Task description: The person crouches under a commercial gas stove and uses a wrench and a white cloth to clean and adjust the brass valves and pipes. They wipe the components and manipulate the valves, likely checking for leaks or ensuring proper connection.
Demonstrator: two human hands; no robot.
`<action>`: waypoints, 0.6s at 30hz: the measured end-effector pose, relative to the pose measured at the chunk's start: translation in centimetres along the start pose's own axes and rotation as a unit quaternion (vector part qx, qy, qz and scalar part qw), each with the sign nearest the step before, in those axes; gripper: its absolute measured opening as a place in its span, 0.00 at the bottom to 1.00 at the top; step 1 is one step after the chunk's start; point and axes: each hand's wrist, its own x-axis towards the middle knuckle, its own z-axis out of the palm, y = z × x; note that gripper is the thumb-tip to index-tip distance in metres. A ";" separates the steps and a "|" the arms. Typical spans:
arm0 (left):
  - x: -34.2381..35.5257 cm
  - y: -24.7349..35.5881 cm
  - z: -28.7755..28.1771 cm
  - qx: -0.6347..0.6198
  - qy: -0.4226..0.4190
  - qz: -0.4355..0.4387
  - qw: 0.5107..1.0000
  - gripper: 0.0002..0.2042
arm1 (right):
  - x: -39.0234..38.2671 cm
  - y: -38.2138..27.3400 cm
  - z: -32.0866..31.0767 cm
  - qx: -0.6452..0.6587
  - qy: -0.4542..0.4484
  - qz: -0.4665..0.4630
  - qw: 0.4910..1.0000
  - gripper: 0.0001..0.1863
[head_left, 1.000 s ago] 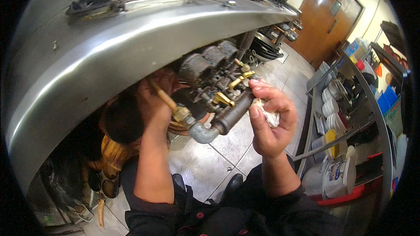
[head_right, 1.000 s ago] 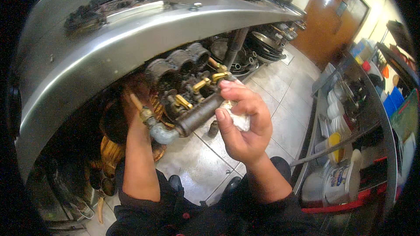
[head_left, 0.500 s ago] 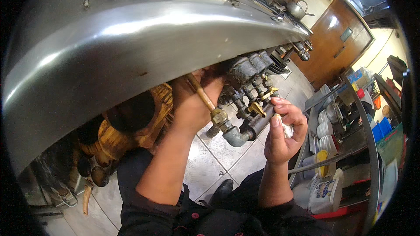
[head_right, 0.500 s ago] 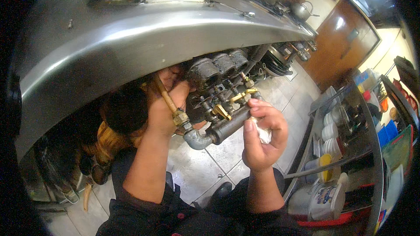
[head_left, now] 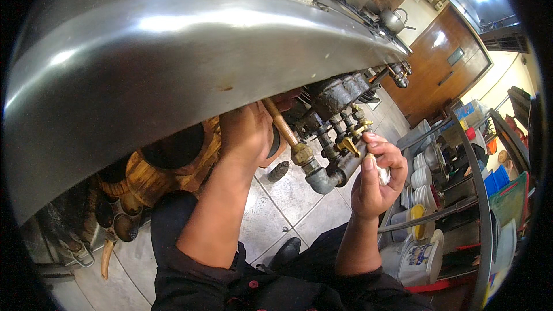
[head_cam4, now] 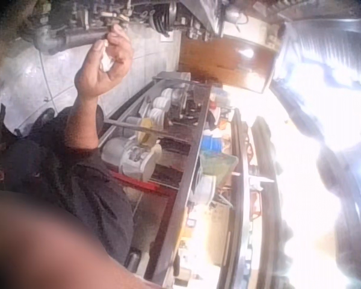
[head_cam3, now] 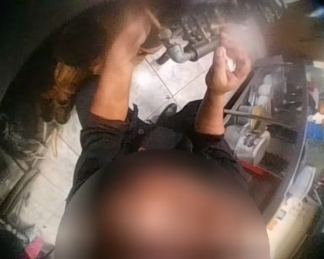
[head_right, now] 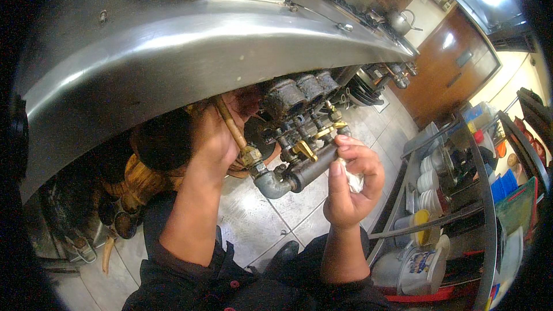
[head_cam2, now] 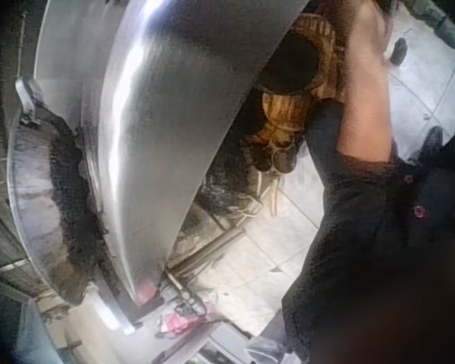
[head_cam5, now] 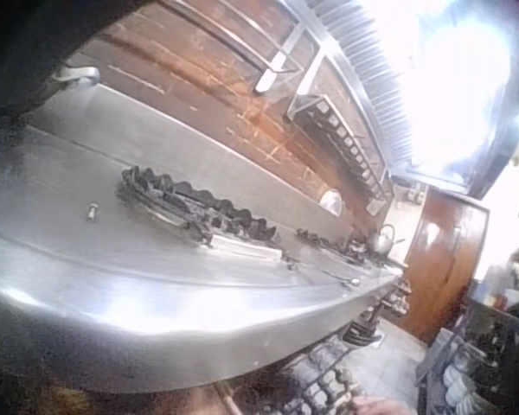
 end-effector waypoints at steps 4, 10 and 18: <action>0.0 0.4 -0.1 -0.002 -0.013 -0.018 1.000 0.18 | -0.1 0.1 -0.1 0.008 0.003 0.001 1.000 0.09; -0.3 -0.3 -0.3 -0.040 -0.053 -0.032 0.997 0.16 | -0.1 0.1 -0.1 0.012 0.005 0.001 1.000 0.09; 0.0 -1.0 -0.3 -0.041 -0.065 -0.019 0.997 0.19 | 0.0 0.1 -0.3 0.005 -0.003 -0.004 1.000 0.09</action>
